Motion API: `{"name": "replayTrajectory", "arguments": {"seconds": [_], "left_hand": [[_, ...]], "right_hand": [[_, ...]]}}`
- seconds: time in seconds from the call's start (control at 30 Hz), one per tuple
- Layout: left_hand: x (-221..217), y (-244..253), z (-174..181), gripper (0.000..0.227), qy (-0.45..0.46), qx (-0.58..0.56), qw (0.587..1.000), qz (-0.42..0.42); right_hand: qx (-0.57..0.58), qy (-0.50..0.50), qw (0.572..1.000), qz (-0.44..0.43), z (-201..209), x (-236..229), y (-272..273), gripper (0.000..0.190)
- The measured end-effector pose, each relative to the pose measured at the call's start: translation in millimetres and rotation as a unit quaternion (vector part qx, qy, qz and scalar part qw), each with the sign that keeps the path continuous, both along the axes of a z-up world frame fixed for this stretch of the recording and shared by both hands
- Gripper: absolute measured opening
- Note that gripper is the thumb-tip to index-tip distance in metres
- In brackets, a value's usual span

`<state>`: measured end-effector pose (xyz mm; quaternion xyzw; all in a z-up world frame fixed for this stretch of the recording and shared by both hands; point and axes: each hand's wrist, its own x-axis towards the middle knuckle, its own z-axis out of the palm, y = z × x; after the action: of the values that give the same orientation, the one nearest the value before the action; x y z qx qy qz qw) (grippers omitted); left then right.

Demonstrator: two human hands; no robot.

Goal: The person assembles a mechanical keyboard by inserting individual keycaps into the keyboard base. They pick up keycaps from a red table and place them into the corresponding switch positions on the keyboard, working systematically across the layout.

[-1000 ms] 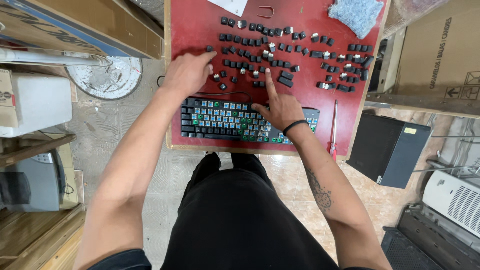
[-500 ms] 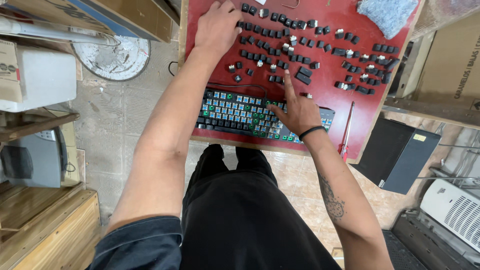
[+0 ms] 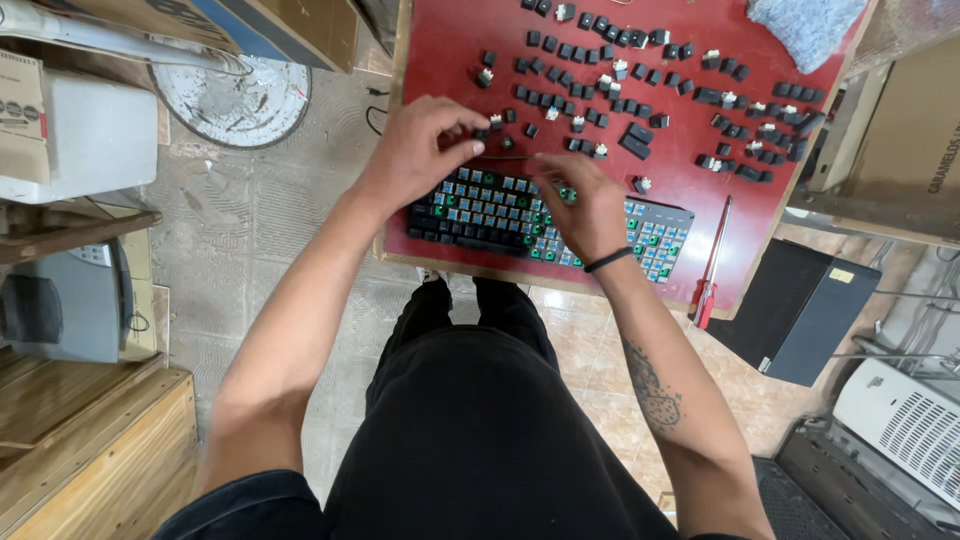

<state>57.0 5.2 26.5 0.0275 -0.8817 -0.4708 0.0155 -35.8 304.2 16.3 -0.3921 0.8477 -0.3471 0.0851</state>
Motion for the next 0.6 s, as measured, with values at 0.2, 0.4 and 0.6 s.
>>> {"name": "replayTrajectory", "arguments": {"seconds": [0.2,0.4,0.6], "left_hand": [[47.1,2.8,-6.9,0.031,-0.036,0.138,0.989,0.026],[60.8,-11.1,-15.5,0.043,-0.083,0.182,0.979,0.026],[64.9,-26.6,-19.4,0.050,-0.089,0.158,0.983,0.025]], "right_hand": [[-0.146,-0.152,0.977,-0.024,-26.0,42.7,-56.2,0.042],[-0.110,-0.035,0.993,-0.005,-22.6,55.8,-75.8,0.033],[-0.098,0.003,0.995,-0.015,-22.2,52.9,-78.5,0.031]]}}
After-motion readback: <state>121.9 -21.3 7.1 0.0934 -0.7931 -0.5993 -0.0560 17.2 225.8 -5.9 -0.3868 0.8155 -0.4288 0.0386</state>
